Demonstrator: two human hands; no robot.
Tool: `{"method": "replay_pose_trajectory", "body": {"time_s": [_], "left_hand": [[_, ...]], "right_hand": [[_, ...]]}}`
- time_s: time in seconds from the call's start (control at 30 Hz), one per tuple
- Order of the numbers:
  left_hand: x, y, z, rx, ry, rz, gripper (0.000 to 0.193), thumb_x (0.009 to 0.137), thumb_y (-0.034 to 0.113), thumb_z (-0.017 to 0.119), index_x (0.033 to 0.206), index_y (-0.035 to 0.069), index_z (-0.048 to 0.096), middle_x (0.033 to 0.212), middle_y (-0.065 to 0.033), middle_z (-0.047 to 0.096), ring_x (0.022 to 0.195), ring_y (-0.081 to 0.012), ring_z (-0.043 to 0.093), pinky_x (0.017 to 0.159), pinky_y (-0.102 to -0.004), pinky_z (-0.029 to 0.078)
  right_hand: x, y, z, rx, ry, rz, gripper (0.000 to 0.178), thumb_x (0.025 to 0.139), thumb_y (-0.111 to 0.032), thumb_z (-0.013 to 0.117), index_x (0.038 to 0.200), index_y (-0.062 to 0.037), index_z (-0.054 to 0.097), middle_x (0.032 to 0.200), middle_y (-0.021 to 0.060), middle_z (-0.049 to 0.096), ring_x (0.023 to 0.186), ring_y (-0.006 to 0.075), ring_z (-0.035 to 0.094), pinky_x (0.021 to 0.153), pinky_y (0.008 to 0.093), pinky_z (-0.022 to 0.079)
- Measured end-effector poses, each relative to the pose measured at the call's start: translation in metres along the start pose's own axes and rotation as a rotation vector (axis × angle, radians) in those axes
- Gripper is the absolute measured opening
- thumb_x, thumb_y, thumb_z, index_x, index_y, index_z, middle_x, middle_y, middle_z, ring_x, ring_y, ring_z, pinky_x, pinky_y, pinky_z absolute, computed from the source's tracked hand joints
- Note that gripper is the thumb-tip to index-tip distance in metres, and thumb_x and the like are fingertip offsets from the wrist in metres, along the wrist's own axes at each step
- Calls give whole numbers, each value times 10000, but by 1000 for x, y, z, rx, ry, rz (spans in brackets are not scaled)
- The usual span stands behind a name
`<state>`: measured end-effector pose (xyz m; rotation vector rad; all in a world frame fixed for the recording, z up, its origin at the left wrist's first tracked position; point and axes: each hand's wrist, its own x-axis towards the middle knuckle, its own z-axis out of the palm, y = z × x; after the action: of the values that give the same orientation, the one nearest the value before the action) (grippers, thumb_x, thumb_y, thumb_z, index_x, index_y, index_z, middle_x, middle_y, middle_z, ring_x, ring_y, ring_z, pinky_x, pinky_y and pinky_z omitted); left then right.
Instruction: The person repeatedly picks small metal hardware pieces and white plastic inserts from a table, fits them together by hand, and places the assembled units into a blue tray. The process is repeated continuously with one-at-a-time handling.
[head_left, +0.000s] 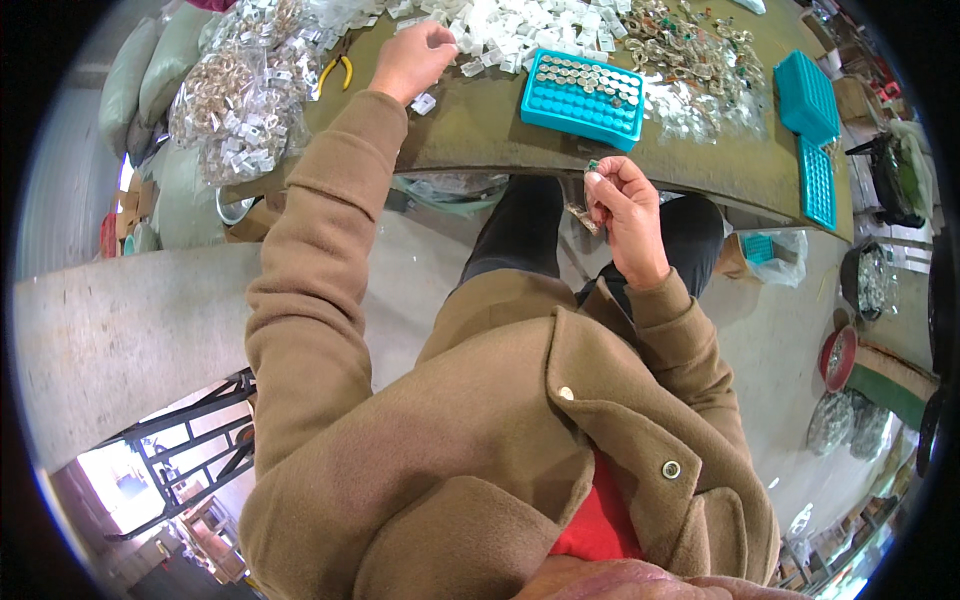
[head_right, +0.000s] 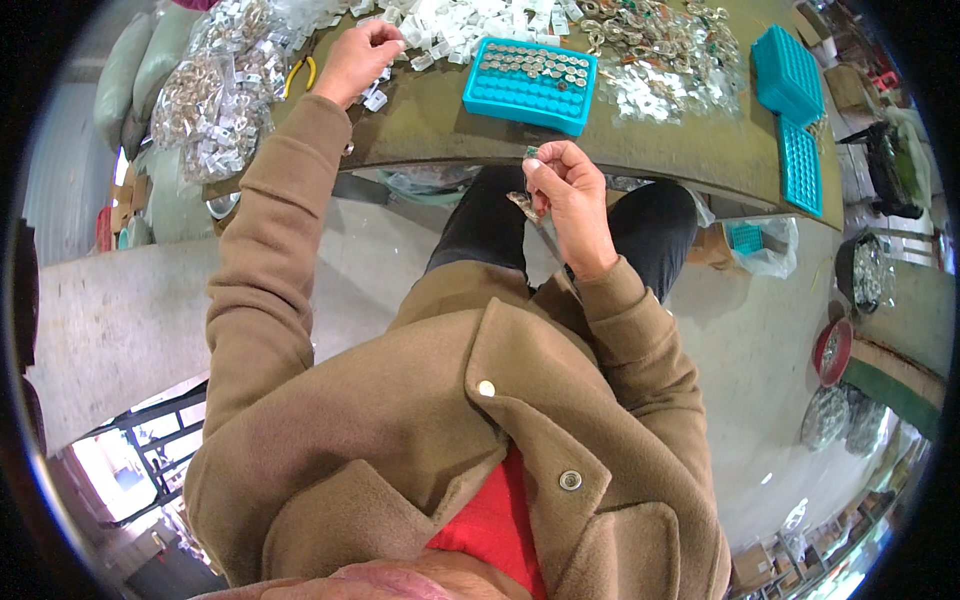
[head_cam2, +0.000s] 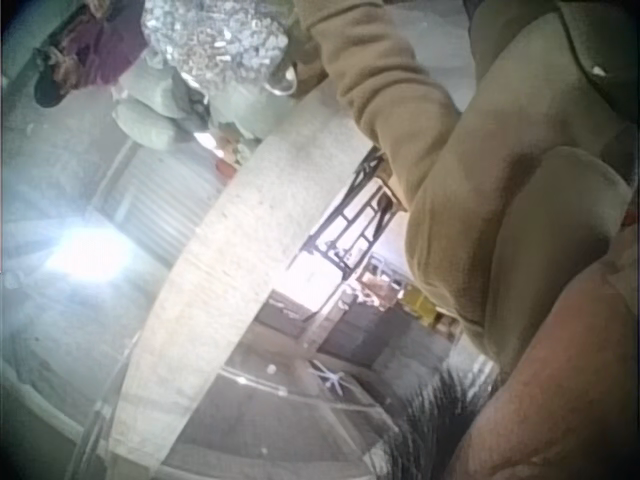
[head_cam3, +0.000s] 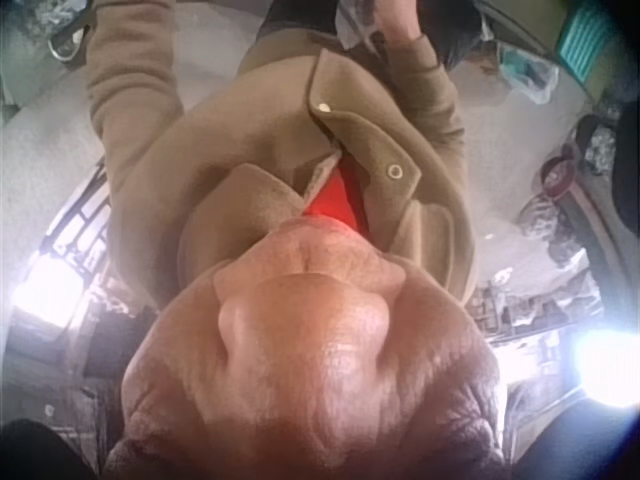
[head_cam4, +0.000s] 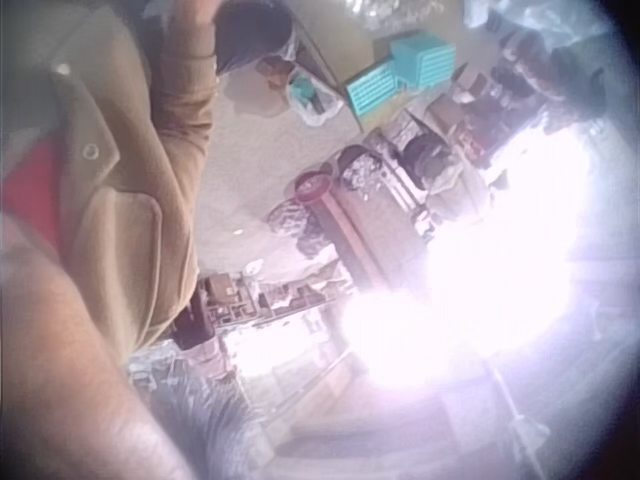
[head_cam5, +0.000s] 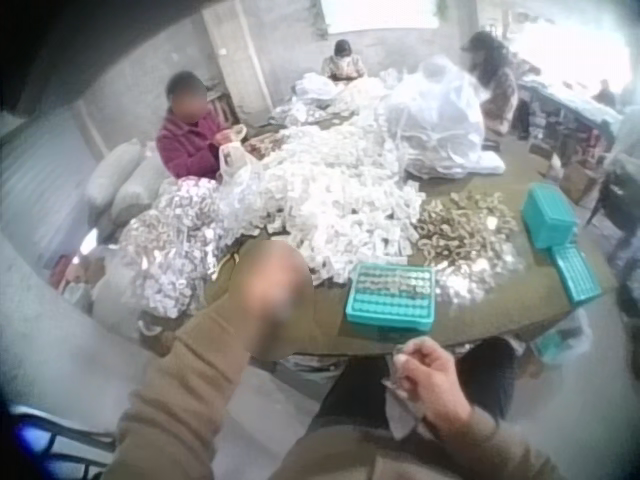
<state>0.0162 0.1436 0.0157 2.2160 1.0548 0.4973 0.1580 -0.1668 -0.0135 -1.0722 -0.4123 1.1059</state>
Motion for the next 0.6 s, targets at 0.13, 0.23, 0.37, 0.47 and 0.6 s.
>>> {"method": "replay_pose_trajectory", "body": {"time_s": [0.13,0.23,0.37,0.47,0.6], "left_hand": [[6,4,3,177,103,97,317,837,286,649,1110,130,690,975,-79,725,913,-263,684,811,-393,528],[10,9,13,346,55,80,373,842,324,662,1164,137,665,1017,-89,724,979,-302,666,870,-415,509],[14,11,26,373,103,85,419,830,346,673,1169,100,649,1027,-107,716,983,-325,661,879,-433,504],[16,12,27,221,190,24,420,810,294,705,1154,62,641,999,-101,719,955,-309,670,879,-404,504],[4,28,9,-489,133,-148,393,804,203,734,1133,18,624,966,-52,703,905,-189,660,776,-340,490]], "right_hand": [[-5,2,2,-18,6,4,62,918,-61,625,932,-66,564,723,-22,541,574,47,467,512,206,371],[-6,4,2,-28,14,-2,64,915,-64,630,925,-65,567,725,-23,543,571,47,468,510,208,373],[-8,7,0,-26,12,-16,62,913,-67,631,918,-65,570,725,-25,544,569,47,470,510,210,374],[-9,8,-1,-39,9,-9,59,913,-65,629,918,-65,570,725,-29,540,572,46,471,512,211,376],[-11,2,6,-105,9,-43,58,906,-60,635,912,-60,577,733,-27,554,596,47,485,529,209,386]]}}
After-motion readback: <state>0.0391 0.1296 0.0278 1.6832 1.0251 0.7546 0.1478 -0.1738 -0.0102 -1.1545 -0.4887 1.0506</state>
